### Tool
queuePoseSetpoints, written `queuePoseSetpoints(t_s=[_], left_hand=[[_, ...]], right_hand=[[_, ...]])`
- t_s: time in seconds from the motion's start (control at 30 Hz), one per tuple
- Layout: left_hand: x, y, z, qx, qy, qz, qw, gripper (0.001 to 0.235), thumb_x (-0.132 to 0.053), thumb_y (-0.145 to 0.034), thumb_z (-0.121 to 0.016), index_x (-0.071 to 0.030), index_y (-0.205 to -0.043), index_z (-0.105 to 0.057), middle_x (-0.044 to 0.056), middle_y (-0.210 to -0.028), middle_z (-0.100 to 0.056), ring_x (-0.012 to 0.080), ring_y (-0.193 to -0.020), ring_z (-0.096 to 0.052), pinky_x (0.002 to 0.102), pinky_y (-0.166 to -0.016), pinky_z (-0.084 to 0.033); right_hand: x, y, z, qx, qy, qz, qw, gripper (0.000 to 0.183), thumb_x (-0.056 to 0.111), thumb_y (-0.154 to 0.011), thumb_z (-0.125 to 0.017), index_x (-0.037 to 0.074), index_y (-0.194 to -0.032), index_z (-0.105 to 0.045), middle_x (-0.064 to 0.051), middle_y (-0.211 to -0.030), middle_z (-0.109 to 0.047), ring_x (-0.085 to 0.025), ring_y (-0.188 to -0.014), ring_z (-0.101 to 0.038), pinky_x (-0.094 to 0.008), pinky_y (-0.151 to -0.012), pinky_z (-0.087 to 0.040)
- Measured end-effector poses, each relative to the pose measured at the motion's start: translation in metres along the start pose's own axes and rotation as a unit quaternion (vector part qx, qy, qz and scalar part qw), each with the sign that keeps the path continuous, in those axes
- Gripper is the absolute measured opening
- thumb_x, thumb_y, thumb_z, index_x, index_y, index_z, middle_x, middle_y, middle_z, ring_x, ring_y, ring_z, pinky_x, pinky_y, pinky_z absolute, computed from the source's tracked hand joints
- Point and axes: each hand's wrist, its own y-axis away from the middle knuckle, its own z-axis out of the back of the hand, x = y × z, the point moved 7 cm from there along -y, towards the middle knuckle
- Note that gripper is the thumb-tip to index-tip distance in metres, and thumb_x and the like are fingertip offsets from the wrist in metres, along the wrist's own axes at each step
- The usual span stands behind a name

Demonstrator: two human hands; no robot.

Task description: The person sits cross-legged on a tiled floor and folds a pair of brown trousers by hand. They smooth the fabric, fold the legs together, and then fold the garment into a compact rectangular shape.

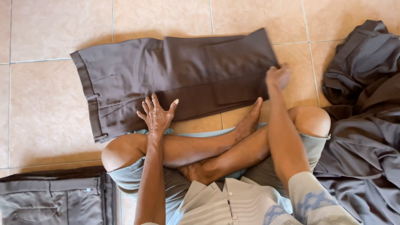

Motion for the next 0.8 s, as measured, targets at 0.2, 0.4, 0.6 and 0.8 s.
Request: queuePoseSetpoints(t_s=[0.2,0.4,0.6,0.8], left_hand=[[-0.006,0.004,-0.009,0.114,-0.077,-0.003,0.990,0.116,-0.066,-0.076,-0.073,-0.005,-0.161,-0.022,0.024,-0.168,-0.017,0.0425,-0.155,-0.016,0.077,-0.114,-0.012],[-0.004,0.002,-0.018,0.107,-0.090,-0.019,0.990,0.118,-0.062,-0.075,-0.077,-0.003,-0.160,-0.020,0.026,-0.166,-0.016,0.0453,-0.154,-0.015,0.077,-0.113,-0.014],[-0.002,0.001,-0.024,0.098,-0.092,-0.032,0.990,0.120,-0.063,-0.075,-0.076,0.000,-0.160,-0.020,0.029,-0.166,-0.017,0.0482,-0.153,-0.016,0.077,-0.114,-0.011],[0.003,-0.002,-0.033,0.091,-0.088,-0.040,0.991,0.122,-0.064,-0.073,-0.077,0.000,-0.160,-0.021,0.029,-0.165,-0.016,0.0489,-0.153,-0.015,0.078,-0.113,-0.011]], right_hand=[[0.070,0.069,0.068,0.052,0.162,0.034,0.985,0.066,0.040,-0.110,-0.059,-0.003,-0.154,-0.035,-0.032,-0.155,-0.041,-0.046,-0.143,-0.041,-0.060,-0.113,-0.033],[0.176,0.203,0.066,0.248,0.180,0.291,0.906,0.076,0.064,-0.096,-0.055,-0.001,-0.134,-0.055,-0.024,-0.113,-0.067,-0.042,-0.103,-0.072,-0.055,-0.082,-0.058],[0.152,0.230,-0.004,0.062,0.200,0.460,0.863,0.035,0.021,-0.075,-0.078,0.005,-0.102,-0.061,-0.009,-0.086,-0.061,-0.032,-0.075,-0.071,-0.043,-0.061,-0.061],[0.145,0.215,-0.025,0.023,0.100,0.507,0.856,0.029,0.020,-0.081,-0.069,0.006,-0.102,-0.055,-0.008,-0.086,-0.058,-0.030,-0.068,-0.071,-0.037,-0.058,-0.059]])
